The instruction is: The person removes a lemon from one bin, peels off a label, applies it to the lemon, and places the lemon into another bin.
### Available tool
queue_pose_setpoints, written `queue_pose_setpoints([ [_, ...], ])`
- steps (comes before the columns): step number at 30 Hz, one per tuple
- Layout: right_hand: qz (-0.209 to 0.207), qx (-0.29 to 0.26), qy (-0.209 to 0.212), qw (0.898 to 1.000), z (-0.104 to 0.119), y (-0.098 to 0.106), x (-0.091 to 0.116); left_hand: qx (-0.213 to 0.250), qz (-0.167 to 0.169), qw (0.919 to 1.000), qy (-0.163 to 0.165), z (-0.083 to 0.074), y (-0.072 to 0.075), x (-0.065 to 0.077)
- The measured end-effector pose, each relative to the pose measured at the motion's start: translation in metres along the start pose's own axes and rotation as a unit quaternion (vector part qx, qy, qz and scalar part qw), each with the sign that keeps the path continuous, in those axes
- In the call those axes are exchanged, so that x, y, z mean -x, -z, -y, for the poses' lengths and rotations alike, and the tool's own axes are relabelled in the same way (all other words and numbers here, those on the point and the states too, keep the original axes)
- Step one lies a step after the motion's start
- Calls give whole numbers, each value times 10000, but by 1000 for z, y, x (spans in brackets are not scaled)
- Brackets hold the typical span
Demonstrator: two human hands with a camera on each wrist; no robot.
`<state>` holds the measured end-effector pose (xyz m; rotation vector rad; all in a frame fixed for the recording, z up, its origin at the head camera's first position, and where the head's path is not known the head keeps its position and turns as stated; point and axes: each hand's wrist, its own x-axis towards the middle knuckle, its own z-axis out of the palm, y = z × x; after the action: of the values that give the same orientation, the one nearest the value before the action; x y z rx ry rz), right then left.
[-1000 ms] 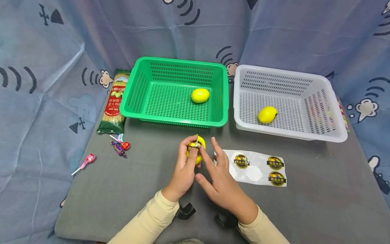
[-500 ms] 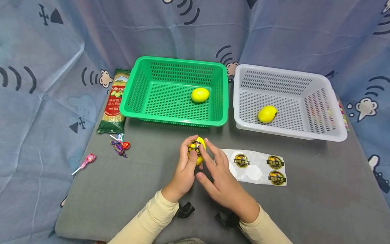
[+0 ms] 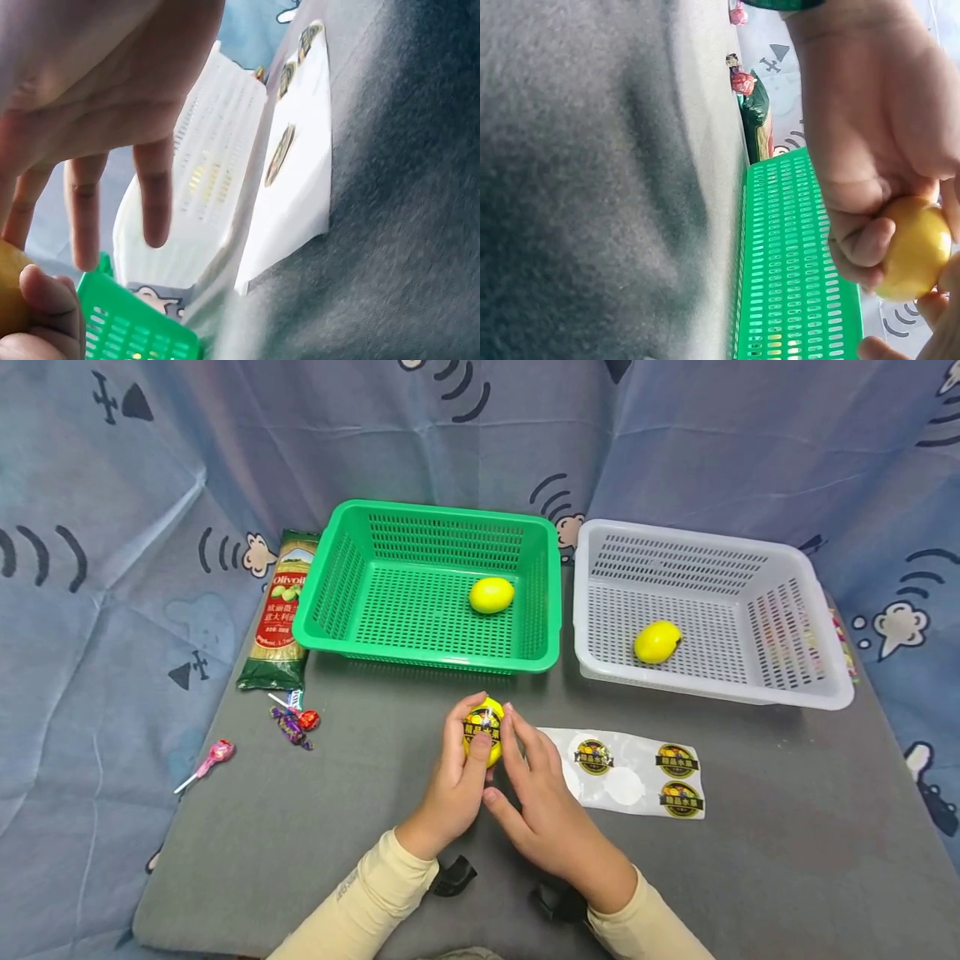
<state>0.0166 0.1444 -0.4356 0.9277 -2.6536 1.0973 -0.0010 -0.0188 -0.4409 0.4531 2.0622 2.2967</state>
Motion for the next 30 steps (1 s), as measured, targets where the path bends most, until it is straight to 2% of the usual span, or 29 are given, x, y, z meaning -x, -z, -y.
queue_pose_setpoints([
  [7,-18,205,77,9998,-5,2,-2,110,-212,9997,-55,3,0,-3],
  [14,-109,205,-106,9997,-15,21,-2,203,-389,9990,57,4,-3,-6],
  [16,-275,227,-86,9993,-20,28,-2,211,-422,9989,-7,6,-3,-7],
  [18,-564,274,-91,9980,-27,39,-2,-64,-497,9984,-242,9,-1,-9],
  [20,-1027,373,-159,9939,-38,54,-1,-479,-579,9956,-562,11,0,-11],
  [22,-1592,596,-414,9846,-52,74,1,-946,-665,9892,-900,13,2,-13],
  [24,-2035,937,-979,9697,-66,93,5,-1277,-703,9833,-1088,15,4,-16],
  [27,-2314,1418,-2365,9329,-83,115,13,-1416,-693,9815,-1085,15,5,-20],
  [30,-2207,1693,-3430,8972,-94,124,18,-1484,-604,9820,-998,14,4,-27],
])
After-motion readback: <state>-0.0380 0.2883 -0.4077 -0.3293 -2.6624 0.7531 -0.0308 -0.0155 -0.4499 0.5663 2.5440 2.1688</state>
